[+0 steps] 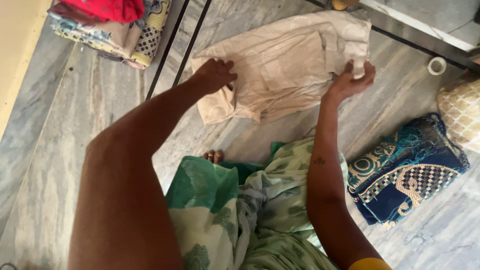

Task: The person sits on the floor and folds a floral-patterned cloth into a compact rectangle, then places it on a stack of other folded fabrics. The person then unfolds a second light-colored cloth and begins folding it.

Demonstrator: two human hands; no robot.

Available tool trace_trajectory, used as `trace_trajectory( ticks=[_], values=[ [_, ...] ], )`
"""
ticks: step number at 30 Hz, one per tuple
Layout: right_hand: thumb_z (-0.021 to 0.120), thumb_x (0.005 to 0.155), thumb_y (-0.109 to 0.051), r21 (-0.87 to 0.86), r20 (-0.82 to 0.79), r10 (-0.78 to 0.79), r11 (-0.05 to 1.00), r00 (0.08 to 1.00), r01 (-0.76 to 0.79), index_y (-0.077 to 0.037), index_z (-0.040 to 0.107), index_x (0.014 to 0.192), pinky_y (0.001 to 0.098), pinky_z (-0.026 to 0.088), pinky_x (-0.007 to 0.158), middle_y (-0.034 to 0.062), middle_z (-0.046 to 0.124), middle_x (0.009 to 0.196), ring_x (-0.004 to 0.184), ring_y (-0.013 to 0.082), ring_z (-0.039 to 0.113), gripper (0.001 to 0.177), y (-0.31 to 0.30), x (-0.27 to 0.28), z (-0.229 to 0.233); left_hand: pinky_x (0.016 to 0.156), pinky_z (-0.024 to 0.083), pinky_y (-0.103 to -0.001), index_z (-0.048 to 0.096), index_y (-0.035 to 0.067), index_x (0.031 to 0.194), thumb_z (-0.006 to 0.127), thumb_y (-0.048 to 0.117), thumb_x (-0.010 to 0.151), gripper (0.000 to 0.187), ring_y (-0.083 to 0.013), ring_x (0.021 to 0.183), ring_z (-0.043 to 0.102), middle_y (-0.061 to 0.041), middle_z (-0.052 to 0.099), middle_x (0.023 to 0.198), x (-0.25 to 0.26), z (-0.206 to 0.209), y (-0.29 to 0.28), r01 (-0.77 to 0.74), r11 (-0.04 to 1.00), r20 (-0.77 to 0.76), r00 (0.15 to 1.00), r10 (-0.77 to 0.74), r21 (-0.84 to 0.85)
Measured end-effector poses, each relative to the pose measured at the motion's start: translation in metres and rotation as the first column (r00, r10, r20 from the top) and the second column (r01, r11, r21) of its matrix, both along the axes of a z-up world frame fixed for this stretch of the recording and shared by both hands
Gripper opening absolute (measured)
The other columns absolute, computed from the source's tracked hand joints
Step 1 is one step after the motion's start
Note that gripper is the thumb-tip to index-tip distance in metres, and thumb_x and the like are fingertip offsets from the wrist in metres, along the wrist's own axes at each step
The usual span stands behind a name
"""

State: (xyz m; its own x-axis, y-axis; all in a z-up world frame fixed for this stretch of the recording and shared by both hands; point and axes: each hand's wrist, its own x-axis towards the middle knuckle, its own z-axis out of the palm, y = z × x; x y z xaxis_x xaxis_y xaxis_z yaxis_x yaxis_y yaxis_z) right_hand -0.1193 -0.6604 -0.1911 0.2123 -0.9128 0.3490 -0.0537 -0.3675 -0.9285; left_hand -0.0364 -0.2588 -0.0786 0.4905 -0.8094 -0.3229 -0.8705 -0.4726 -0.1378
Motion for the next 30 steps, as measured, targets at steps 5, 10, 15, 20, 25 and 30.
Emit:
trace_trajectory(
  ticks=[5, 10, 15, 20, 25, 30],
  values=[
    [0.085, 0.083, -0.003, -0.263, -0.313, 0.322, 0.875, 0.894, -0.407, -0.009, 0.067, 0.124, 0.0494, 0.045, 0.112, 0.0148, 0.060, 0.140, 0.133, 0.0369, 0.053, 0.045, 0.050, -0.005, 0.034, 0.095, 0.052, -0.039, 0.067, 0.024, 0.129, 0.071, 0.012, 0.088, 0.044, -0.0278, 0.129, 0.057, -0.008, 0.049, 0.153, 0.004, 0.030, 0.046, 0.033, 0.999, -0.014, 0.999, -0.032, 0.010],
    [0.084, 0.076, -0.020, -0.040, -0.698, 0.584, 0.546, 0.415, -0.837, -0.015, 0.066, 0.127, 0.0632, 0.030, 0.105, 0.0116, 0.057, 0.142, 0.134, 0.0396, 0.043, 0.054, 0.091, -0.011, 0.031, 0.093, 0.053, -0.037, 0.067, 0.023, 0.127, 0.078, 0.013, 0.073, 0.056, -0.0273, 0.133, 0.052, -0.009, 0.044, 0.156, 0.011, 0.038, 0.101, 0.085, 0.994, 0.032, 0.996, -0.087, 0.062],
    [0.086, 0.074, -0.028, -0.158, -0.773, 0.475, 0.498, 0.421, -0.853, -0.014, 0.067, 0.128, 0.0669, 0.030, 0.099, 0.0123, 0.056, 0.142, 0.134, 0.0393, 0.041, 0.059, 0.107, -0.009, 0.015, 0.094, 0.055, -0.036, 0.069, 0.023, 0.121, 0.078, 0.017, 0.078, 0.044, -0.0285, 0.137, 0.050, -0.007, 0.043, 0.159, 0.006, 0.048, 0.151, 0.017, 0.987, 0.067, 0.997, -0.028, 0.159],
    [0.086, 0.079, -0.030, -0.248, -0.794, 0.376, 0.518, 0.478, -0.819, -0.015, 0.069, 0.121, 0.0638, 0.035, 0.093, 0.0091, 0.059, 0.137, 0.125, 0.0371, 0.048, 0.048, 0.103, -0.006, 0.001, 0.092, 0.056, -0.036, 0.070, 0.028, 0.122, 0.075, 0.020, 0.085, 0.038, -0.0242, 0.132, 0.055, -0.003, 0.049, 0.149, -0.020, 0.072, 0.192, -0.157, 0.923, 0.030, 0.987, 0.157, 0.351],
    [0.080, 0.088, -0.024, -0.301, -0.825, 0.276, 0.524, 0.493, -0.797, -0.017, 0.072, 0.110, 0.0618, 0.038, 0.093, 0.0061, 0.062, 0.130, 0.121, 0.0351, 0.052, 0.025, 0.099, -0.001, -0.018, 0.089, 0.057, -0.036, 0.067, 0.030, 0.128, 0.069, 0.018, 0.090, 0.040, -0.0227, 0.125, 0.059, -0.002, 0.054, 0.137, -0.036, 0.080, 0.214, -0.256, 0.915, 0.060, 0.966, 0.250, 0.313],
    [0.073, 0.094, -0.024, -0.192, -0.833, 0.333, 0.575, 0.442, -0.795, -0.016, 0.072, 0.108, 0.0631, 0.038, 0.095, 0.0064, 0.063, 0.130, 0.123, 0.0365, 0.052, 0.016, 0.099, 0.006, -0.012, 0.092, 0.055, -0.036, 0.065, 0.034, 0.131, 0.067, 0.019, 0.092, 0.043, -0.0223, 0.128, 0.058, -0.001, 0.055, 0.138, -0.028, 0.077, 0.215, -0.274, 0.897, 0.105, 0.962, 0.254, 0.348]
  ],
)
